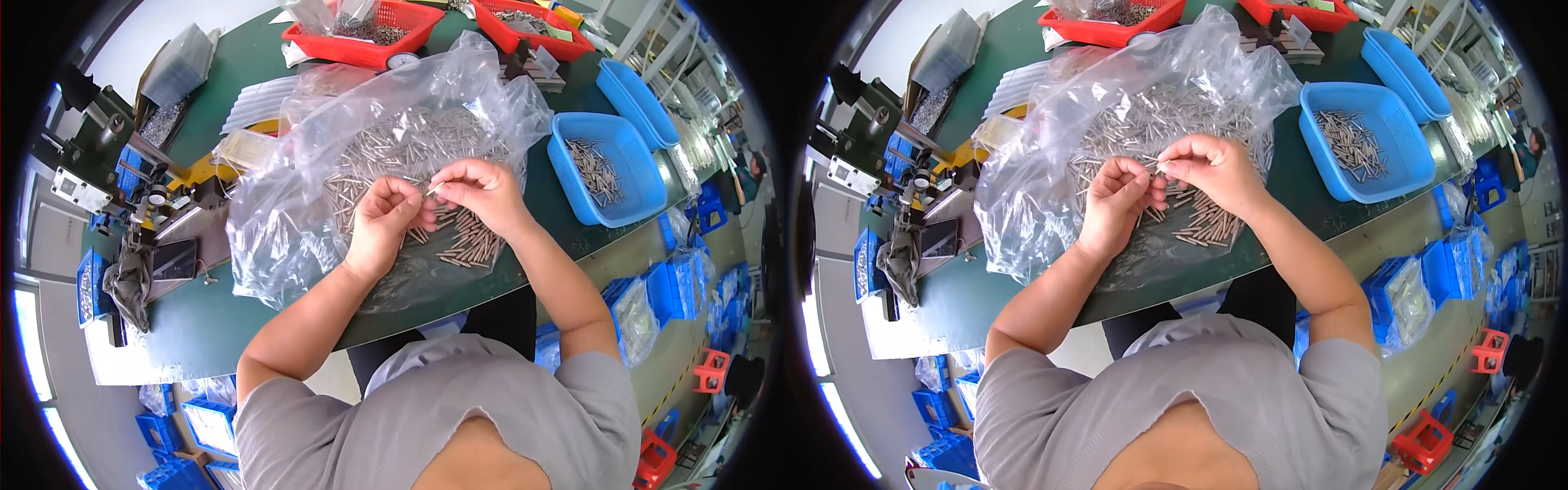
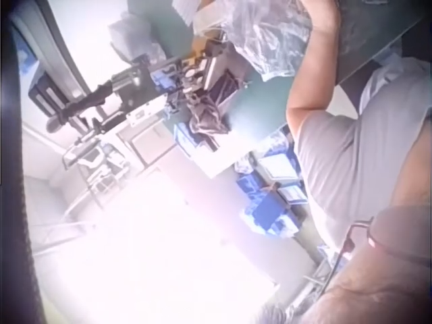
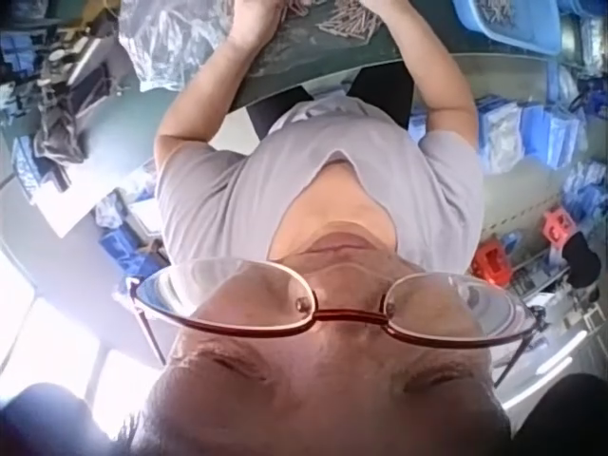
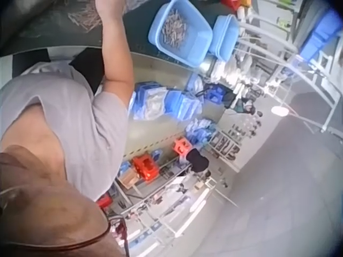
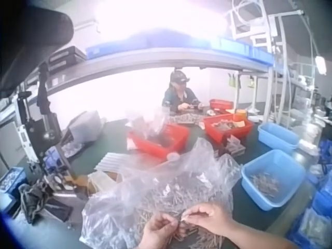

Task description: Sorting and inspecting small metal pins on a workbench in a factory setting.

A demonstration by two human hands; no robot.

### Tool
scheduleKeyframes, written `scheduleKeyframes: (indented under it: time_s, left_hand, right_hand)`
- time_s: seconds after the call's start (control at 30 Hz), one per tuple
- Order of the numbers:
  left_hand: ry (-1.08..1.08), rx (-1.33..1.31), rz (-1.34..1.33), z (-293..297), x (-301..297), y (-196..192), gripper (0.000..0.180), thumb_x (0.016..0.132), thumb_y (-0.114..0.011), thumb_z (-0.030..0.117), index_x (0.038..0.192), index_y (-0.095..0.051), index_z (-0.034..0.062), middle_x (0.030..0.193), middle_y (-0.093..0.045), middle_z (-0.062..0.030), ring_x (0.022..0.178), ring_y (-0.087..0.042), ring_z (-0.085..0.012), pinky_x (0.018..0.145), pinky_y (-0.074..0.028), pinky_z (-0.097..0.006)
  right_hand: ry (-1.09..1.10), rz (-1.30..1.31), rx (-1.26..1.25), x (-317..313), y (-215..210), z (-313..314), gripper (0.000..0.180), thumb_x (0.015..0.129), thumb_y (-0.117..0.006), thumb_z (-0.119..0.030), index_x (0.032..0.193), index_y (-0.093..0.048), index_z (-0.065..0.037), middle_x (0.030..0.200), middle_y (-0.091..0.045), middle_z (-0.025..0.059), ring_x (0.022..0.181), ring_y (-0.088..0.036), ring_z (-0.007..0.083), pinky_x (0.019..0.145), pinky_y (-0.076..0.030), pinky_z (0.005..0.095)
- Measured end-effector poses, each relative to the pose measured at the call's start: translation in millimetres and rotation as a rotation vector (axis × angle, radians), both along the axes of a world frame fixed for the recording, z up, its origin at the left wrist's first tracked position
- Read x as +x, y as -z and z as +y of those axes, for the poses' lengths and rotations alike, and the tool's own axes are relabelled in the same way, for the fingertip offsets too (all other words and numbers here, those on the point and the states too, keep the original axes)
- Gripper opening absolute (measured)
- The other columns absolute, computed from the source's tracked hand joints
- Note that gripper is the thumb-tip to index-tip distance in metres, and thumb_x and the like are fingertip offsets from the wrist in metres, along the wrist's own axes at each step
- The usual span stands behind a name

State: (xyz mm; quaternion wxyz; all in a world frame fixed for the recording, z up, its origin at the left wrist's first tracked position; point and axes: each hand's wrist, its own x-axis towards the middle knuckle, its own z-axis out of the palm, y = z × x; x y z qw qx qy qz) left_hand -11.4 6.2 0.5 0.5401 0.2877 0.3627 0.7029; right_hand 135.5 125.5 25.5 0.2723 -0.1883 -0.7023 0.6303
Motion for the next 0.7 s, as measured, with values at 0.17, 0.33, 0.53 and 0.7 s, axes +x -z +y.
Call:
scheduleKeyframes:
  time_s: [0.17, 0.33, 0.53, 0.7]
  left_hand:
    - [0.014, 0.007, -0.012, -1, 0, 0, 0.006, 0.093, -0.053, 0.004, 0.098, -0.050, 0.0022, 0.089, -0.064, -0.0132, 0.077, -0.064, -0.0195, 0.071, -0.055, -0.033]
    - [-0.007, -0.001, -0.028, -5, -8, 4, 0.007, 0.092, -0.053, 0.004, 0.098, -0.051, 0.0014, 0.089, -0.064, -0.0128, 0.076, -0.064, -0.0199, 0.071, -0.055, -0.033]
    - [0.028, 0.000, 0.081, 5, 4, 3, 0.007, 0.091, -0.053, 0.002, 0.097, -0.051, 0.0022, 0.083, -0.063, -0.0132, 0.071, -0.062, -0.0220, 0.066, -0.052, -0.033]
    - [-0.021, -0.009, 0.167, -4, -3, 4, 0.006, 0.090, -0.054, 0.003, 0.094, -0.052, -0.0001, 0.082, -0.062, -0.0123, 0.070, -0.062, -0.0195, 0.064, -0.055, -0.032]
  right_hand:
    - [-0.005, 0.093, -0.005, -3, 5, -4, 0.011, 0.084, -0.066, -0.003, 0.094, -0.066, 0.001, 0.084, -0.067, 0.0044, 0.077, -0.063, 0.0088, 0.070, -0.051, 0.0222]
    - [-0.030, 0.065, 0.176, -11, -1, -8, 0.009, 0.081, -0.067, 0.001, 0.091, -0.067, 0.001, 0.084, -0.068, 0.0071, 0.076, -0.065, 0.0113, 0.070, -0.051, 0.0236]
    - [0.006, 0.082, 0.444, 4, 1, 2, 0.006, 0.079, -0.070, -0.006, 0.084, -0.068, -0.004, 0.076, -0.065, 0.0068, 0.072, -0.064, 0.0147, 0.064, -0.049, 0.0267]
    - [-0.033, 0.049, 0.490, -6, 5, -1, 0.007, 0.075, -0.072, -0.012, 0.077, -0.069, -0.007, 0.072, -0.064, 0.0066, 0.069, -0.063, 0.0220, 0.062, -0.047, 0.0315]
